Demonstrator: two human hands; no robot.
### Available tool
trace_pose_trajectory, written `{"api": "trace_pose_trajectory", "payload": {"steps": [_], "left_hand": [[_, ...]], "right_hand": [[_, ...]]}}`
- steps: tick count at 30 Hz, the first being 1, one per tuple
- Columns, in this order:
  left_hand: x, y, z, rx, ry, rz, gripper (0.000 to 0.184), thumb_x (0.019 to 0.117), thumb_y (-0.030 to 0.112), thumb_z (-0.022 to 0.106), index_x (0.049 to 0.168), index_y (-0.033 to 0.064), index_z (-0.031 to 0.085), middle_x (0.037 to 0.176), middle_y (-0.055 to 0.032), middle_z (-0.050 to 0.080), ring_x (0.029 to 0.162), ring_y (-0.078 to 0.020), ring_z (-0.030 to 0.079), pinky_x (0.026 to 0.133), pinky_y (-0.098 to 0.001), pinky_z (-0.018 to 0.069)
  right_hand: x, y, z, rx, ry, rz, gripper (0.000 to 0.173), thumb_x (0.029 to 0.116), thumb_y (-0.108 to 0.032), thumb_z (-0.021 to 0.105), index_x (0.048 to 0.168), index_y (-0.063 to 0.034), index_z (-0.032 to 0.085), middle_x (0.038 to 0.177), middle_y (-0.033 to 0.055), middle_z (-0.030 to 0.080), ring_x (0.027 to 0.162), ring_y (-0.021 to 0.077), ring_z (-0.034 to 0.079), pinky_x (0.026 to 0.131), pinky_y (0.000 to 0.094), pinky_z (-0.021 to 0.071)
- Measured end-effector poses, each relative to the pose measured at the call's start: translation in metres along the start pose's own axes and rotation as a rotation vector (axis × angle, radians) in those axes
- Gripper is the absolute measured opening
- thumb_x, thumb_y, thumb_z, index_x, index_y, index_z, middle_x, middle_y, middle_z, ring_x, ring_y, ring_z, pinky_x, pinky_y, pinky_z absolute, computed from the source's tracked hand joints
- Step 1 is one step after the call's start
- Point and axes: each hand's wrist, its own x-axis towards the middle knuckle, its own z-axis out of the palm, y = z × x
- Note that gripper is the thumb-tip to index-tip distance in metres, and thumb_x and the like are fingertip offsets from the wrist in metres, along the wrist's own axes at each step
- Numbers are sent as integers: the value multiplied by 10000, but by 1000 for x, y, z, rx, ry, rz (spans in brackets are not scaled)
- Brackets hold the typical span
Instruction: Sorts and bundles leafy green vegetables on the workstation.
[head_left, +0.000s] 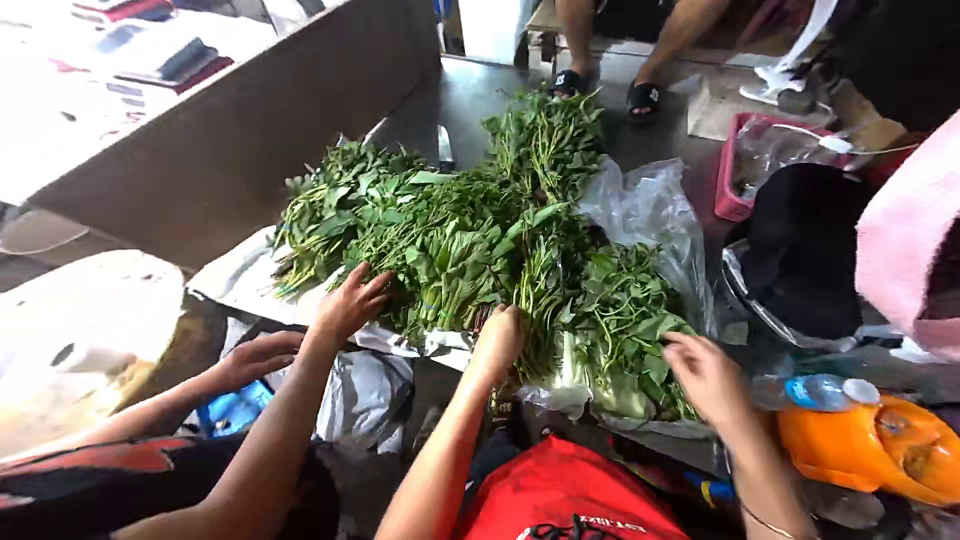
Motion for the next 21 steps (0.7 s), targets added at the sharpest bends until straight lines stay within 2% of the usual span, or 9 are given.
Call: {"api": "trace_pose_trajectory", "payload": {"steps": [2,4,6,8,12,16,18,19,21], "left_hand": [[0,4,15,-77,87,-85,393,1054,297,561,1266,-26,635,1276,-239,630,1216,-356,613,1071,-523,469],[0,7,23,-82,139,-131,446,1030,312,604,1319,-27,585,1219,-235,655,1166,-361,639,1031,-538,494],[2,8,28,-59,152,-164,515,1016,298,623,1407,-22,518,1267,-247,634,1209,-381,619,1048,-554,482],[5,6,31,-63,143,-159,473,1014,271,621,1380,-22,555,1331,-262,590,1253,-392,585,1073,-554,461],[-14,13,24,-273,89,131,432,1010,177,630,1382,-31,557,1263,-217,640,1154,-286,644,1023,-441,519],[-41,27,55,-218,-159,357,562,995,68,603,1523,-18,429,1540,-222,458,1398,-317,494,1152,-445,425],[-55,20,70,-127,-139,413,453,974,54,616,1422,0,573,1554,-220,443,1420,-347,462,1169,-470,397],[-60,15,72,-113,-62,419,359,973,50,604,1326,7,653,1503,-216,502,1383,-345,503,1146,-470,424],[-65,2,65,-93,147,322,281,985,55,577,1234,1,695,1380,-218,591,1282,-346,581,1080,-473,488]], "right_hand": [[23,-51,32,0,-203,-115,353,1059,-222,540,1337,-37,653,1292,186,649,1138,306,666,1020,476,527],[38,-88,74,-120,-323,-137,435,1054,-294,551,1420,-63,596,1365,179,611,1218,330,624,1051,514,491],[48,-103,108,-229,-348,-112,460,1037,-258,560,1450,-57,556,1399,186,594,1298,355,573,1074,540,460],[52,-107,120,-204,-347,-57,434,1028,-225,554,1430,-59,557,1326,186,648,1251,355,614,1034,548,484],[48,-86,90,194,-262,-26,407,1009,-156,556,1383,1,585,1078,203,701,1003,332,684,929,516,538],[50,-50,66,222,-236,-13,329,1007,-124,548,1302,-5,636,1018,178,702,915,279,678,877,473,540],[45,-33,60,177,-292,-29,352,1030,-141,549,1356,-31,621,1100,183,691,983,284,670,926,469,530],[37,-22,53,174,-281,-48,375,1033,-149,557,1387,-35,606,1151,187,686,1029,290,672,952,464,534],[10,7,33,206,-141,3,376,1029,-149,570,1381,-22,605,1179,200,686,1058,314,683,952,487,552]]}}
